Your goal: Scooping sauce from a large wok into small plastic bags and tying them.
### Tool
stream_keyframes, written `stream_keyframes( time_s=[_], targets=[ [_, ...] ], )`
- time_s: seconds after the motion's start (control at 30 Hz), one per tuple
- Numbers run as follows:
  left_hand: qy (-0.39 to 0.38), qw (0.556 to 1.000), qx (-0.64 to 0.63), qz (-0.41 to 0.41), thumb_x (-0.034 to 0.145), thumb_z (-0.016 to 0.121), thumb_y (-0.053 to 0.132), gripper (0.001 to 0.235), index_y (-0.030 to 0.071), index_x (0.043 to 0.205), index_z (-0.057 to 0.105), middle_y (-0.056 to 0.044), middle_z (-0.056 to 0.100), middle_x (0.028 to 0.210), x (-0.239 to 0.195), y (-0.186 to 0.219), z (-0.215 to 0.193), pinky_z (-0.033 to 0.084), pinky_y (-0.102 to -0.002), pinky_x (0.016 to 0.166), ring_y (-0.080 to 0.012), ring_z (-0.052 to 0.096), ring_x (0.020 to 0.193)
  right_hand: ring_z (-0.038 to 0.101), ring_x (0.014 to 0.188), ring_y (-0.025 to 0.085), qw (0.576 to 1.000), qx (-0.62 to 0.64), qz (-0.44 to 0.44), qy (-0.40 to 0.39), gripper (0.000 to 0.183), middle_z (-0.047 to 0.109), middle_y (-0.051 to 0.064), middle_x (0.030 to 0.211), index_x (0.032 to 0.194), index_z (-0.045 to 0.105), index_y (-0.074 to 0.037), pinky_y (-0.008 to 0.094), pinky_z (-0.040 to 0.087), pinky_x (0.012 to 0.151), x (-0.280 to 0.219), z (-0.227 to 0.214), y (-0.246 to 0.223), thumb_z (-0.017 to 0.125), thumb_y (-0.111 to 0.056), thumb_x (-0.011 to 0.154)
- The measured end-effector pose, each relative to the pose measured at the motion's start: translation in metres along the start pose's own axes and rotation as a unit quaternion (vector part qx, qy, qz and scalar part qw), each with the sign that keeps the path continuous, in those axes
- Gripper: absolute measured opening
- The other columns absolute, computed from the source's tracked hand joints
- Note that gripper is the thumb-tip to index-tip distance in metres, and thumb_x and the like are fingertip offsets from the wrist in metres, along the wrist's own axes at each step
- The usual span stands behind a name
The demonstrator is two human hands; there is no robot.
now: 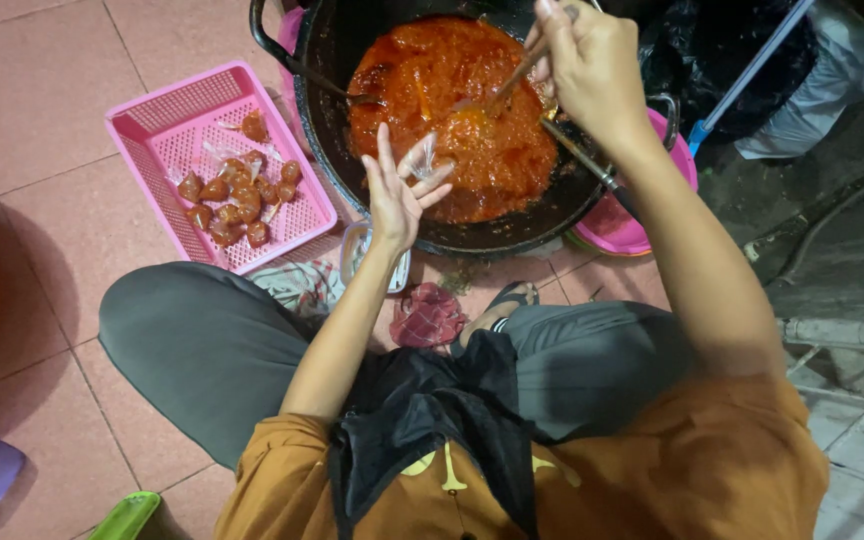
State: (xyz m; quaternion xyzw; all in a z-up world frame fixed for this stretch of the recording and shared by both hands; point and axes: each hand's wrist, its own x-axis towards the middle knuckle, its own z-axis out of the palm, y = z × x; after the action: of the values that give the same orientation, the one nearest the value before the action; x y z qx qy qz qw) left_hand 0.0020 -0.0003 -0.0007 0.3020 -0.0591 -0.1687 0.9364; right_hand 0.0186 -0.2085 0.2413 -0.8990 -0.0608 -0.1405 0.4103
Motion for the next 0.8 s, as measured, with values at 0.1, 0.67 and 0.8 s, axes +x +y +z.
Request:
stream_keyframes(
  time_s=[0.1,0.67,0.8],
  targets=[
    [0.006,1.0,0.011,-0.002,0.096,0.021,0.077,0.082,0.038,0.164,-0.005,-0.018,0.043,0.161,0.0,0.001,-0.001,0.058,-0.052,0.097,-0.0419,0.066,0.122,0.066,0.059,0.007,0.999,-0.029,-0.046,-0.005,0.039,0.067,0.003,0.068,0.096,0.071,0.0,0.024,0.051,0.053,-0.004,0.01,-0.002,0.053,-0.026,0.119],
    [0.024,0.995,0.072,-0.071,0.096,0.019,0.075,0.085,0.029,0.166,0.003,-0.022,0.051,0.156,0.014,0.026,-0.015,0.066,-0.045,0.081,-0.0394,0.074,0.107,0.072,0.087,0.029,0.946,-0.139,-0.265,-0.124,0.019,0.073,0.015,0.101,0.112,0.073,-0.001,0.038,0.059,0.078,-0.069,0.008,-0.002,0.066,-0.017,0.107],
    [0.025,0.995,0.064,-0.072,0.097,0.02,0.075,0.087,0.025,0.167,0.009,-0.021,0.054,0.153,0.019,0.037,-0.022,0.066,-0.044,0.08,-0.0389,0.075,0.106,0.072,0.093,0.029,0.96,-0.123,-0.246,-0.044,0.016,0.072,0.014,0.106,0.114,0.071,0.0,0.037,0.059,0.084,-0.088,-0.016,0.006,0.062,-0.013,0.112]
  ],
)
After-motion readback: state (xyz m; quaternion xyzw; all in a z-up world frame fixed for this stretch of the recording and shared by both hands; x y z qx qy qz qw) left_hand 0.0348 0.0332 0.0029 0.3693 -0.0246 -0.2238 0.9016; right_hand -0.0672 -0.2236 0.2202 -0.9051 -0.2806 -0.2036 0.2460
